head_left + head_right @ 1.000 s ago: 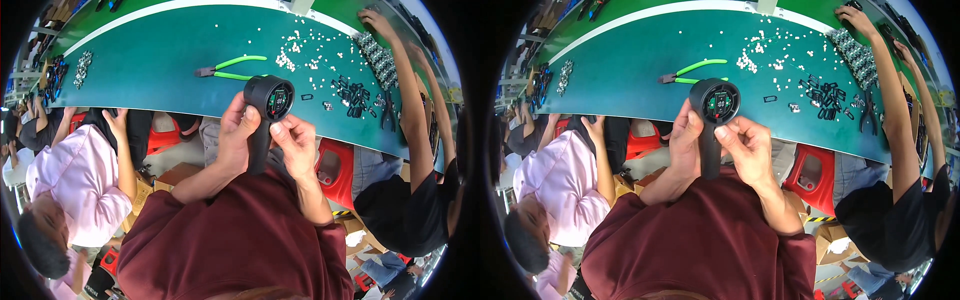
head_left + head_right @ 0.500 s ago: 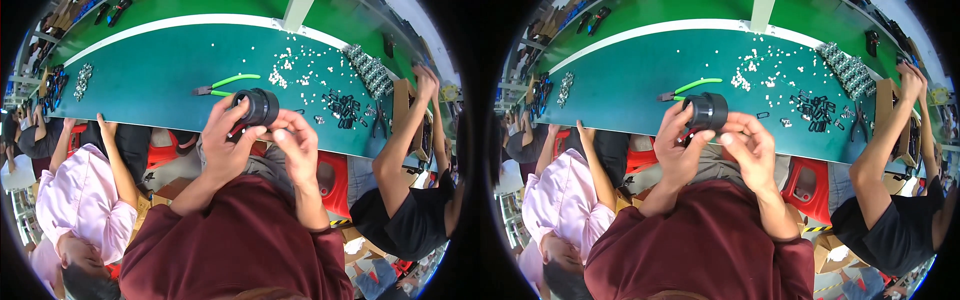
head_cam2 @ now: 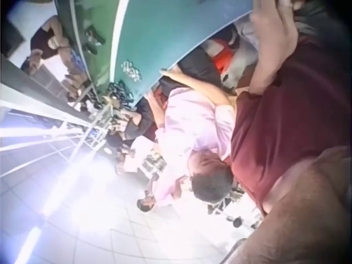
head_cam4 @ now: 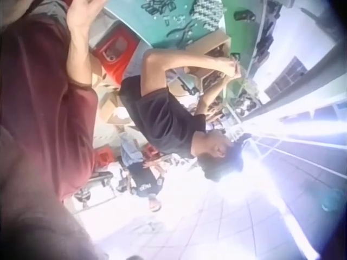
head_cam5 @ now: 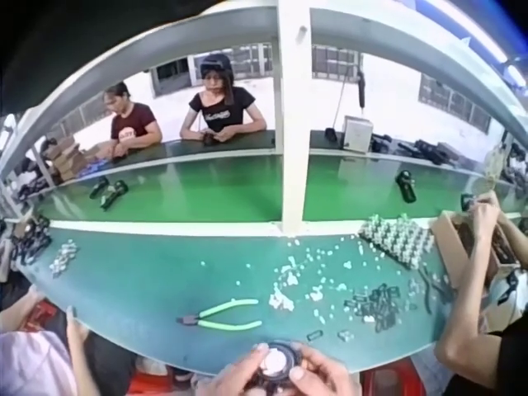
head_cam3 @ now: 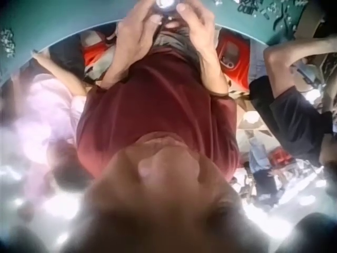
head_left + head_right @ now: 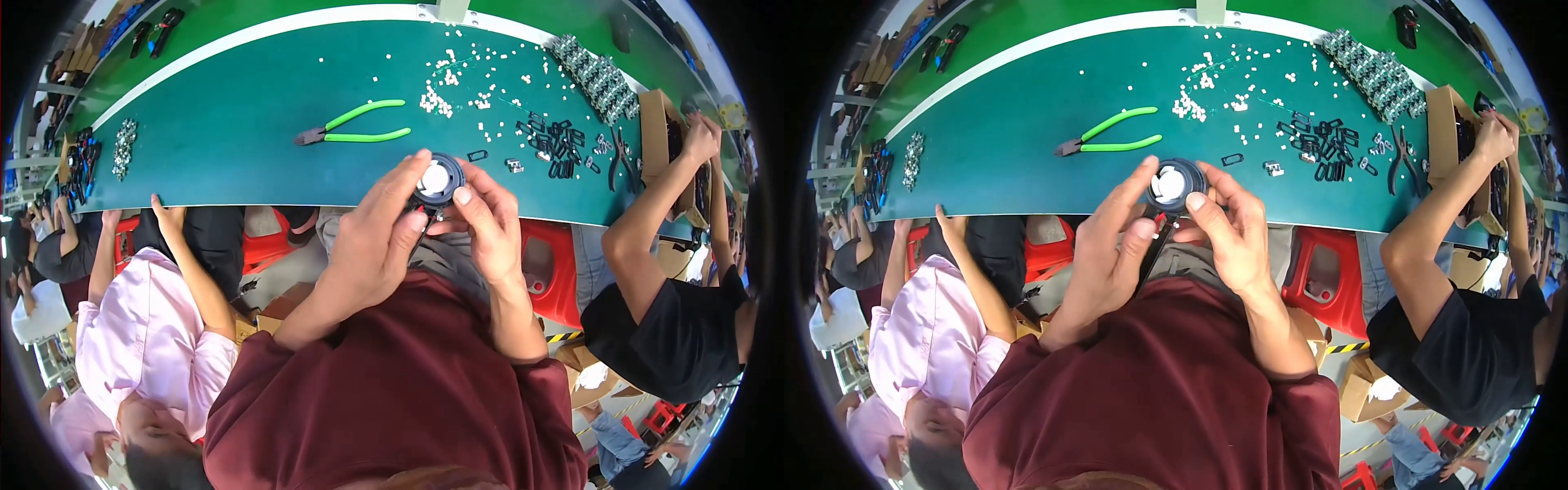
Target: Assembling a handheld electronic device by connecting internal wires and fitting the plastic housing parts together.
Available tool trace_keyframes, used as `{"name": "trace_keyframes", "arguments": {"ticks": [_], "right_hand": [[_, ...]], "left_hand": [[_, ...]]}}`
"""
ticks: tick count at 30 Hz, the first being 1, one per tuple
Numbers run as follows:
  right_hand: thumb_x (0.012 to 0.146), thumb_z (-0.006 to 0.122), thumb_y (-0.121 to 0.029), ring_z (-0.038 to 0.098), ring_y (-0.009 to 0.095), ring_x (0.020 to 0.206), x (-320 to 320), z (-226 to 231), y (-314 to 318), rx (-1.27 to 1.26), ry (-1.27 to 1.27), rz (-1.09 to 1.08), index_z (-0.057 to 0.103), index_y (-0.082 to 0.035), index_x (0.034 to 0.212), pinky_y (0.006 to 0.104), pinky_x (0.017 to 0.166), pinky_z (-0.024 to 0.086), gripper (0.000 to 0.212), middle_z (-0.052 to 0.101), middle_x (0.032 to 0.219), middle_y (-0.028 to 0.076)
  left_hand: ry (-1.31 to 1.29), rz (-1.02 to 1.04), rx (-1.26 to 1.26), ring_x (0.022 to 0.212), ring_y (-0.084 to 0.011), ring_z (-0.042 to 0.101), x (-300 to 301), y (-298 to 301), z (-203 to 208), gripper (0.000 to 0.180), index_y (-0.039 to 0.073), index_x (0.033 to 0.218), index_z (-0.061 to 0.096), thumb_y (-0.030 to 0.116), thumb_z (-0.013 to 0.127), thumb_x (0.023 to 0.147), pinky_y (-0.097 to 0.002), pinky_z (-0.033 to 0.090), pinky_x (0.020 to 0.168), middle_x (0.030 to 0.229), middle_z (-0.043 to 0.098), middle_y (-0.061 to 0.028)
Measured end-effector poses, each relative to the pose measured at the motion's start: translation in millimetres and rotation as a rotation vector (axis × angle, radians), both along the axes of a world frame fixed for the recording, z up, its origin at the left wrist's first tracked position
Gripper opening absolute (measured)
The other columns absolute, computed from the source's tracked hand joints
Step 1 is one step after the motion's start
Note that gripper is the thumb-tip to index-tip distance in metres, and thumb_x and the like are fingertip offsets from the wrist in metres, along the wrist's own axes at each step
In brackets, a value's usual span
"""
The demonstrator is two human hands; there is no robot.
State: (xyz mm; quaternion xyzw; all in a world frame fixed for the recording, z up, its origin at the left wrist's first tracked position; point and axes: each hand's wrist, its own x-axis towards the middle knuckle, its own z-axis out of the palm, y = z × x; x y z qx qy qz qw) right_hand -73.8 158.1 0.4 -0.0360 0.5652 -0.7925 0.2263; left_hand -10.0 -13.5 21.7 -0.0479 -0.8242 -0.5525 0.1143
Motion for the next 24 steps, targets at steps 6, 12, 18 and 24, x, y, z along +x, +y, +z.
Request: {"name": "trace_keyframes", "arguments": {"ticks": [6,12,18,24], "right_hand": [[0.102,0.064,-0.026,0.066,0.011,0.078,7,4,2,0.145,0.096,0.037,0.054,0.014,0.137,0.0255,0.061,0.06,0.054,0.068,0.094,0.009],[0.102,0.058,-0.021,0.06,0.014,0.059,8,13,17,0.422,0.317,0.226,0.047,0.004,0.145,0.0293,0.057,0.049,0.052,0.065,0.076,0.008],[0.098,0.069,-0.032,0.075,0.04,0.078,17,37,36,0.792,0.536,0.162,0.046,-0.001,0.14,0.0436,0.068,0.057,0.057,0.073,0.081,0.017],[0.091,0.074,-0.017,0.066,0.036,0.062,29,31,21,0.785,0.908,-0.027,0.062,-0.001,0.101,0.0445,0.052,0.051,0.023,0.065,0.076,0.016]], "left_hand": [[-0.154,0.098,0.388,0.089,-0.0132,0.072,-1,6,-6,0.07,0.005,0.154,0.044,-0.003,0.073,0.091,-0.0233,0.057,0.074,0.129,0.06,-0.016],[-0.616,-0.342,0.774,0.094,-0.0101,0.065,-12,-20,-12,0.071,0.008,0.157,0.036,0.008,0.066,0.093,-0.0251,0.056,0.072,0.121,0.06,-0.0075],[-0.412,-0.05,0.719,0.096,-0.0107,0.061,-13,2,-28,0.062,0.004,0.146,0.049,0.005,0.066,0.087,-0.0239,0.053,0.077,0.116,0.064,-0.005],[-0.288,-0.053,0.662,0.099,-0.0129,0.06,-17,14,-21,0.057,-0.001,0.14,0.049,0.001,0.061,0.085,-0.0274,0.054,0.084,0.113,0.061,-0.0074]]}}
